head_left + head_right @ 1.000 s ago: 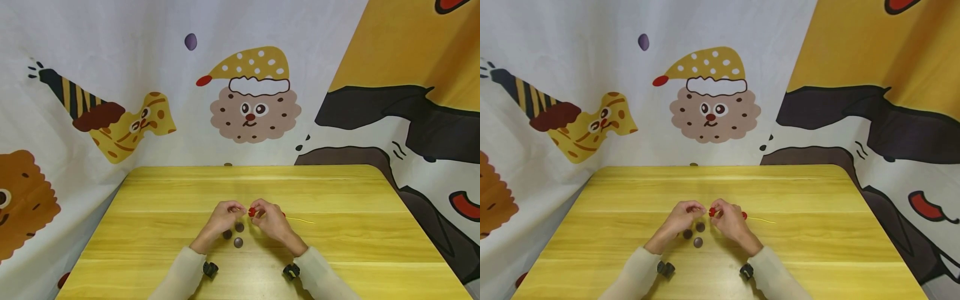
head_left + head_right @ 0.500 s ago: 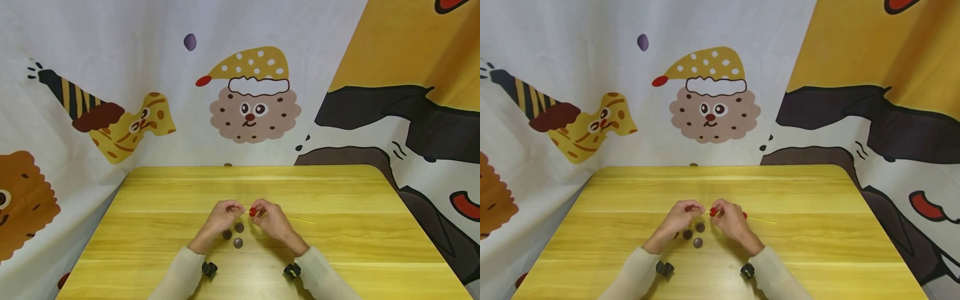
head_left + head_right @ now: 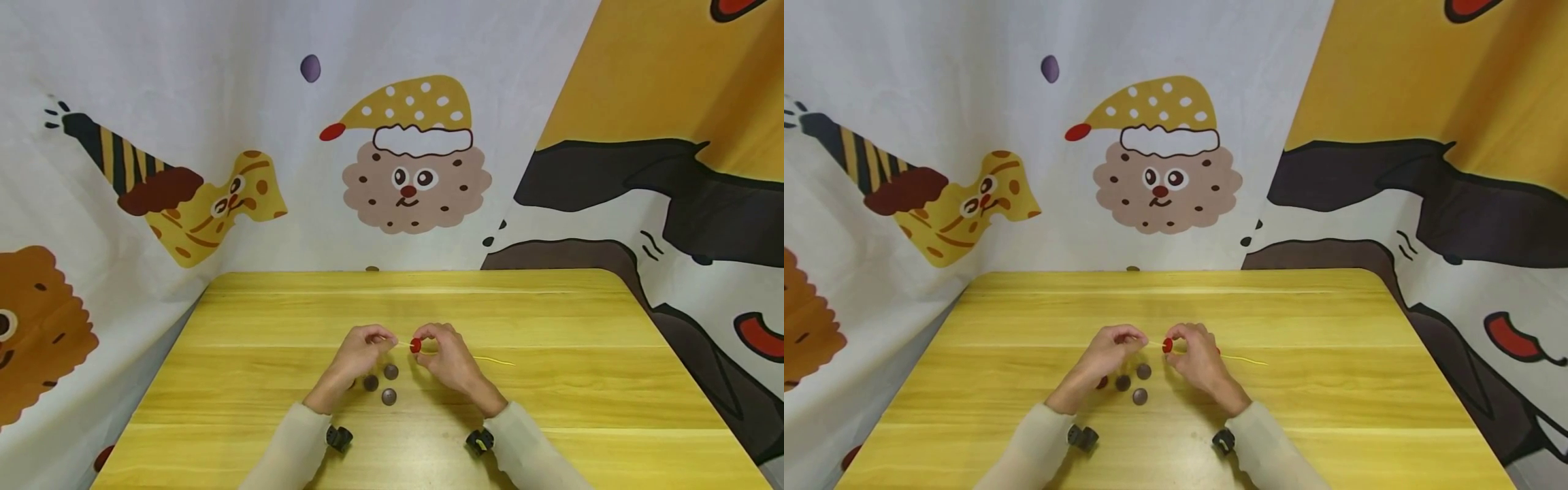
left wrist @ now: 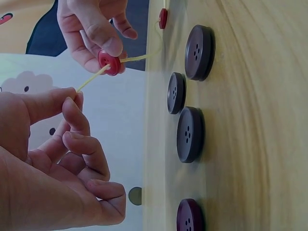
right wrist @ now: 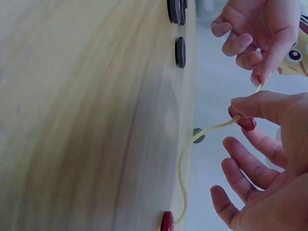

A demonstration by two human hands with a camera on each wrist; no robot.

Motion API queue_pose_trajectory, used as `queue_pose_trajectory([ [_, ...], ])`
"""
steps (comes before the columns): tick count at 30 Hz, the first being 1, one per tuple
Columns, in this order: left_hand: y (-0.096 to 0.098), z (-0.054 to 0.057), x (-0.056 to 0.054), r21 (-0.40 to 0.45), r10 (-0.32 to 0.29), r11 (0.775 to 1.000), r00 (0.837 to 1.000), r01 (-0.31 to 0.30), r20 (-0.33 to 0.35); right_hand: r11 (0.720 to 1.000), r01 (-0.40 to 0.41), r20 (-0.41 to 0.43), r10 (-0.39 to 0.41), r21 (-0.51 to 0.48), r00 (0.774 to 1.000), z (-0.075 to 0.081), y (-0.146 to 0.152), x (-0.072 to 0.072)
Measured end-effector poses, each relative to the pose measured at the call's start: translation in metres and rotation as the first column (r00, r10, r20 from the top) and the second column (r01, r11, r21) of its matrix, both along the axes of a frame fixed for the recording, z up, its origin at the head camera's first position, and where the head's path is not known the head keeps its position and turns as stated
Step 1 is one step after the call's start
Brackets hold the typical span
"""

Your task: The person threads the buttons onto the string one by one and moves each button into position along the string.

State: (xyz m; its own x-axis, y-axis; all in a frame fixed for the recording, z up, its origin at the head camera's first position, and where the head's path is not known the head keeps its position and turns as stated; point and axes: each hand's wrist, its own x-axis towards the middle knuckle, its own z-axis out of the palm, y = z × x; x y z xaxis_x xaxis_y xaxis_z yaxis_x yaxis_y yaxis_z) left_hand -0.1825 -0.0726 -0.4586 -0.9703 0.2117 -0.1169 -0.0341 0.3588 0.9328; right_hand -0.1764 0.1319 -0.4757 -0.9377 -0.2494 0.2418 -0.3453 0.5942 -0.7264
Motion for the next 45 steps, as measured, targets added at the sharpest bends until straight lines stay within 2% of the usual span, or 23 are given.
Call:
queue_pose_trajectory([
  [4,-0.001,0.002,0.000,0.004,-0.006,1.000,1.000,0.006,0.003,1.000,0.016,-0.015,-0.015,0.015,1.000,0.000,0.001,0.000],
  [10,-0.002,0.002,0.001,0.008,-0.012,1.000,1.000,0.012,0.004,1.000,-0.002,-0.016,0.002,0.016,1.000,0.000,0.003,0.000],
  [23,-0.004,0.001,0.001,0.015,0.003,1.000,0.999,-0.004,0.033,1.000,0.004,0.025,-0.004,0.031,1.000,-0.002,0.010,-0.002],
  [45,-0.005,0.005,0.001,0.017,0.016,1.000,1.000,-0.016,0.013,1.000,0.006,0.060,-0.008,0.028,0.998,-0.003,0.018,-0.004],
])
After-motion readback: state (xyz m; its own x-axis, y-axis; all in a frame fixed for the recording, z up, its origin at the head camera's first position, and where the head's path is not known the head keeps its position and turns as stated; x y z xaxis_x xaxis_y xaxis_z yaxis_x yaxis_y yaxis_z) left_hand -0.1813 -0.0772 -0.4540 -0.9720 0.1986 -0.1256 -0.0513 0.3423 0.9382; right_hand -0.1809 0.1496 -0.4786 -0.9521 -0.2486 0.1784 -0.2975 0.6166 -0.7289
